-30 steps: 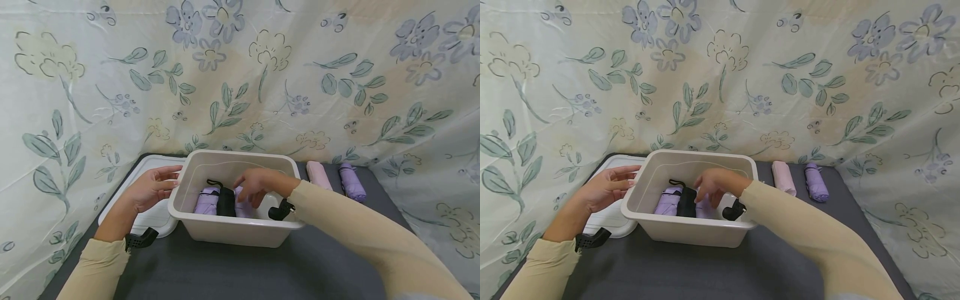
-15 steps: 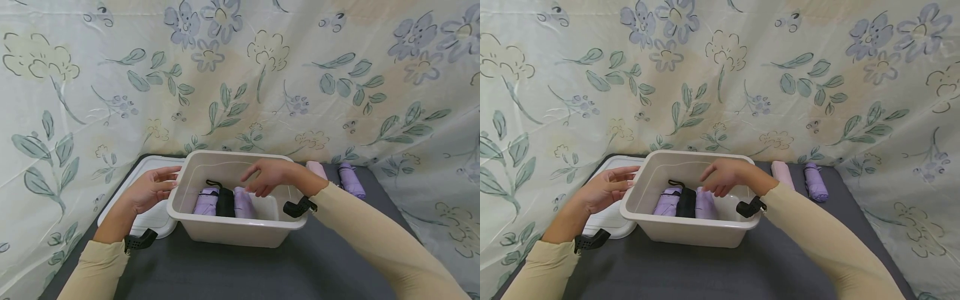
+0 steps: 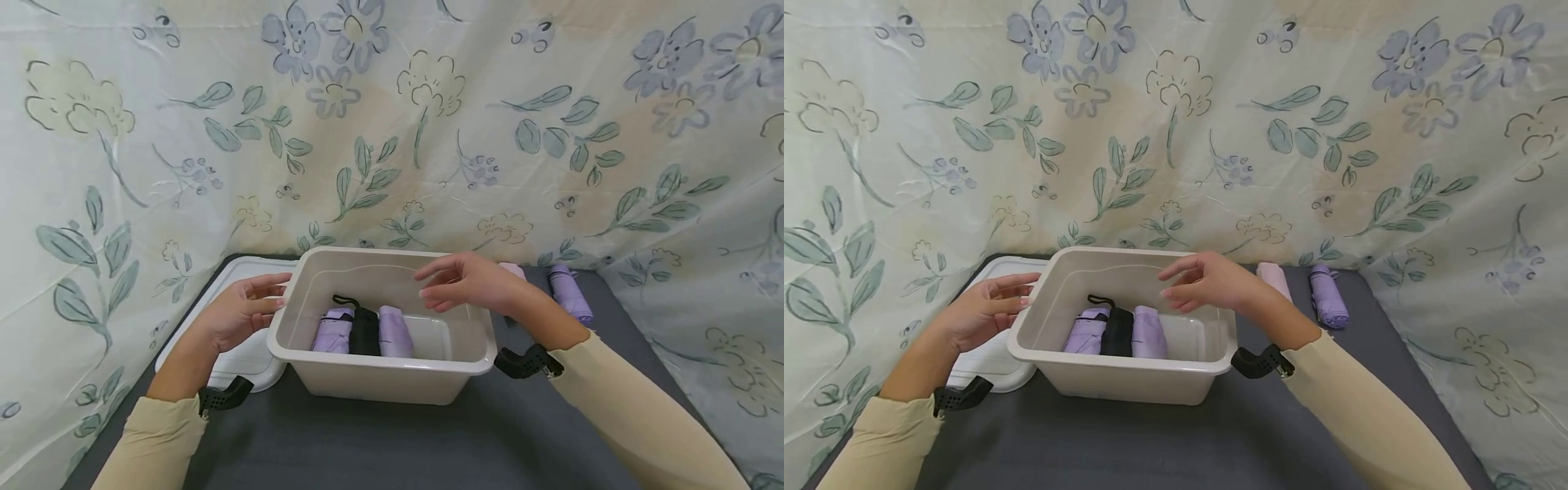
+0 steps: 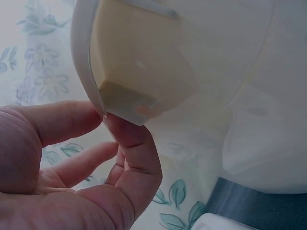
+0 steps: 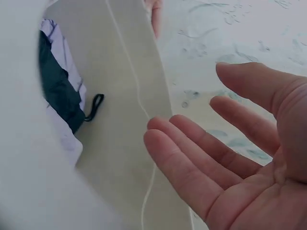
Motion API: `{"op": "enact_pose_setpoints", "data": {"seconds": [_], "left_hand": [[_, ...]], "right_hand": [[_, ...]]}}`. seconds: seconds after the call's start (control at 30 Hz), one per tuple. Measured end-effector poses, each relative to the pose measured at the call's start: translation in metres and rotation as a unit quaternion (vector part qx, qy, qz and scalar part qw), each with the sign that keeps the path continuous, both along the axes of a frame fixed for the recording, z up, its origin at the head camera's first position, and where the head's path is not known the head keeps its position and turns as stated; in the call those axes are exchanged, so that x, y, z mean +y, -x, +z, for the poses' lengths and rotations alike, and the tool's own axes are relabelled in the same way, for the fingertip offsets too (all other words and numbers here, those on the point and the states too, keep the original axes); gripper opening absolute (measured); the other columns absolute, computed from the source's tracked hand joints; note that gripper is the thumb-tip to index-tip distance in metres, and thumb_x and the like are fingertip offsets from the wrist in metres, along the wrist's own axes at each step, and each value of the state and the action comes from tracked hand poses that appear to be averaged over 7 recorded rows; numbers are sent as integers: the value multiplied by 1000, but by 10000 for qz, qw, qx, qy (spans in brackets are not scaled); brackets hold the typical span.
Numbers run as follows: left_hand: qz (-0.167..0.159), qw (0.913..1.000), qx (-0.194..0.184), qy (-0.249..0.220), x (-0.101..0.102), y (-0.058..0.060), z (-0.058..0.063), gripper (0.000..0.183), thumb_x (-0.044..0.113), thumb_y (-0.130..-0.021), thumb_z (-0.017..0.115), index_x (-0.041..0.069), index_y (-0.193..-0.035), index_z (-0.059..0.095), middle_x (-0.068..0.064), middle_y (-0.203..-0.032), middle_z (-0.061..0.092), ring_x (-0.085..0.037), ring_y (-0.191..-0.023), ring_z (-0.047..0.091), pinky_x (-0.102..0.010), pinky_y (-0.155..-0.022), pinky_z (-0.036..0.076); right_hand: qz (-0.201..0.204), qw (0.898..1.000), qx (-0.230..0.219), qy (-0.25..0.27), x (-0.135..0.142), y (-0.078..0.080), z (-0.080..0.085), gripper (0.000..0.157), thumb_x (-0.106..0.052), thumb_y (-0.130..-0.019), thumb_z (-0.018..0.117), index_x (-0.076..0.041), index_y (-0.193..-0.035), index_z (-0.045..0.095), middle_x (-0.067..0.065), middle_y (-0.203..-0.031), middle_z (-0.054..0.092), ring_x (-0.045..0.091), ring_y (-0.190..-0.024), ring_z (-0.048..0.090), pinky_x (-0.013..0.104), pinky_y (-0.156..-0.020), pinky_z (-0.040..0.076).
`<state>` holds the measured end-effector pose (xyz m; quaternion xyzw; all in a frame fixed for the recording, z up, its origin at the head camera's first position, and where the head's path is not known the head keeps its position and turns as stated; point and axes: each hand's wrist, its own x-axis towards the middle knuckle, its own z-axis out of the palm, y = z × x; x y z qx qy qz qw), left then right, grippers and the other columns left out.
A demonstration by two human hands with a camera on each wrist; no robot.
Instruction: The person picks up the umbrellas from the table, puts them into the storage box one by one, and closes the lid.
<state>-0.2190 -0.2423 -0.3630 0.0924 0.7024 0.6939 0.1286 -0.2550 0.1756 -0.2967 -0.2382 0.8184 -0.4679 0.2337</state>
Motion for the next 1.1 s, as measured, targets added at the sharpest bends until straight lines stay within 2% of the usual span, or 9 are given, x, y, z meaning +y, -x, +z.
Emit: {"op": "enact_pose_setpoints", "data": {"seconds": [0.23, 0.53, 0.63, 0.9, 1.1], "left_hand": [[73, 10000, -39, -51, 0, 0, -1, 60, 5, -99, 64, 0, -154, 41, 0, -117, 66, -11, -102, 69, -28, -85, 61], [13, 10000, 6, -63, 1, 1, 1, 60, 4, -99, 64, 0, -154, 41, 1, -118, 68, -12, -103, 70, -28, -86, 61], [14, 10000, -10, -98, 1, 1, 1, 59, 4, -99, 64, 0, -154, 42, 1, -117, 68, -13, -103, 70, -28, -86, 61], [-40, 9997, 1, -234, -1, 3, -1, 56, 2, -99, 63, 2, -152, 44, 0, -116, 68, -13, -103, 70, -28, -86, 61], [6, 9998, -44, -183, -1, 4, -2, 60, 3, -99, 63, -1, -154, 39, 1, -115, 67, -13, -102, 70, -28, -86, 61]], "right_hand": [[-546, 9978, 39, 378, 25, -1, -2, 45, -20, -95, 74, -7, -136, 64, 16, -125, 70, 27, -105, 75, 46, -92, 60], [-983, 9901, 471, 889, 55, -8, 1, 43, -20, -97, 72, 0, -133, 62, 13, -116, 75, 30, -104, 76, 42, -87, 61], [-1113, 9865, 634, 1018, 63, -9, 1, 41, -19, -98, 70, 2, -133, 61, 11, -113, 75, 27, -102, 76, 38, -85, 62], [-1702, 9688, 1593, 836, 89, -3, -11, 37, -27, -99, 69, -6, -129, 65, 0, -106, 78, 17, -96, 77, 28, -81, 62], [-1909, 9594, 1931, 761, 108, 8, -20, 34, -27, -101, 66, -7, -128, 66, -7, -104, 77, 11, -92, 77, 24, -80, 61]]}}
